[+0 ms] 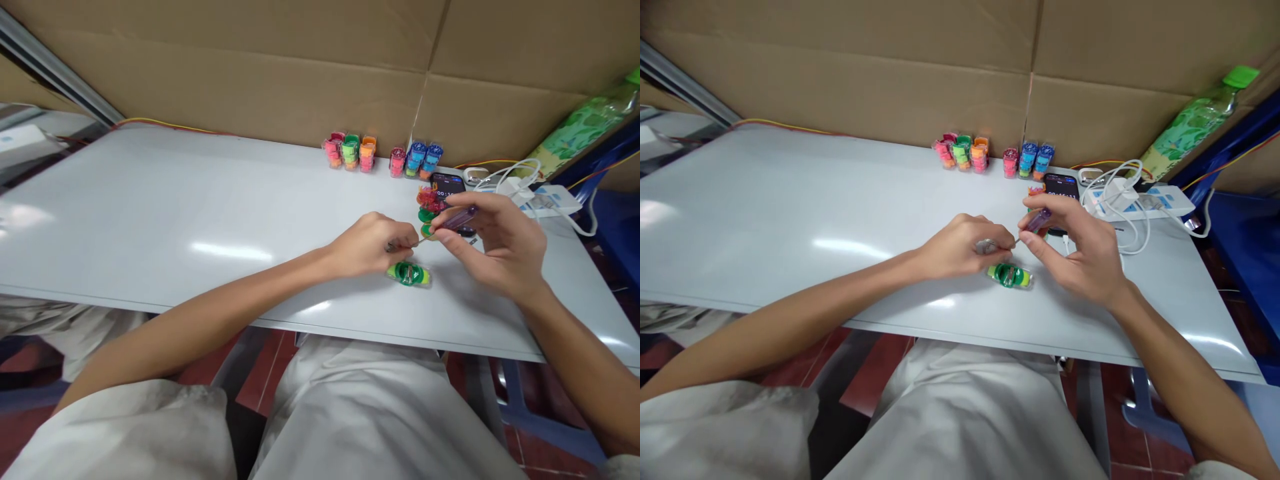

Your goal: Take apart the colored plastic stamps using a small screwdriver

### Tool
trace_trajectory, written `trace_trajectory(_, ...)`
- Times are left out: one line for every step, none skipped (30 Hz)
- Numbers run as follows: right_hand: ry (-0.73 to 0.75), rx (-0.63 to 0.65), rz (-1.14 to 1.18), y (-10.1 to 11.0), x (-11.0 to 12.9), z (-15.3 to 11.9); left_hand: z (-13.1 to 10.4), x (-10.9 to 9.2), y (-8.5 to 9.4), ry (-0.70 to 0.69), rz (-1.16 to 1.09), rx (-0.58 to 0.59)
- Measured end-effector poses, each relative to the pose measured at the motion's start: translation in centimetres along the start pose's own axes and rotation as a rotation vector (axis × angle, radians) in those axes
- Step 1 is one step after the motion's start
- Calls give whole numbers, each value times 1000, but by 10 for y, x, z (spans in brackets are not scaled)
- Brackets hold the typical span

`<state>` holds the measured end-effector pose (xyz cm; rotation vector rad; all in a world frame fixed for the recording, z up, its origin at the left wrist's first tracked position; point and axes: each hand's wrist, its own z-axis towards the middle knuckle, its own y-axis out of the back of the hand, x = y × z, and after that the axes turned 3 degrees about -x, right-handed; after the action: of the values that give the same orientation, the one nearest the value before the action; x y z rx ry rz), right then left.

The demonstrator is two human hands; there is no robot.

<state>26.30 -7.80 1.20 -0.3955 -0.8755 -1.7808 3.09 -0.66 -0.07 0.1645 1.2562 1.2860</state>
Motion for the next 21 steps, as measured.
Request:
trace_trajectory(11,-22,12,0,0,1,0,2,1,2,25,-3)
trace_trajectory(11,-44,26,1,1,3,0,5,0,5,52,-6)
trace_trajectory(5,-68,39,2,2,5,0,7,0,9,74,-5)
trace_trajectory(-5,-95,46,3,4,6,0,10,-1,17,88,-2)
trace_trajectory(-17,-124,46,5,5,8,0,12,-2,27,92,1)
trace_trajectory(-21,-151,42,7,7,10,0,13,-3,37,89,2)
trace_trajectory(-17,-175,36,9,7,11,-1,14,-4,45,83,0)
trace_trajectory(-4,-190,31,10,8,12,-1,13,-4,49,77,-8)
trace_trajectory(10,-193,31,11,8,12,-1,12,-4,49,73,-14)
trace_trajectory(19,-181,36,12,7,12,-2,10,-4,44,72,-17)
trace_trajectory(23,-157,42,12,5,11,-2,8,-4,38,72,-15)
trace_trajectory(22,-124,43,12,4,10,-2,6,-3,32,71,-10)
trace_trajectory(13,-81,42,11,2,8,-3,5,-3,29,68,-3)
trace_trajectory(4,-37,37,9,0,5,-3,3,-2,27,66,1)
trace_trajectory(-9,8,24,8,-2,3,-3,3,-2,28,63,1)
trace_trajectory(-21,52,1,6,-4,0,-4,2,-2,31,61,-4)
trace_trajectory(-31,90,-26,5,-5,-2,-4,3,-2,34,59,-10)
trace_trajectory(-36,121,-54,4,-6,-5,-4,3,-3,36,58,-13)
trace_trajectory(-38,141,-79,4,-7,-6,-4,4,-3,34,56,-16)
trace_trajectory(-35,151,-97,4,-7,-7,-4,5,-4,28,54,-13)
trace_trajectory(-34,154,-103,4,-7,-7,-4,5,-4,21,49,-7)
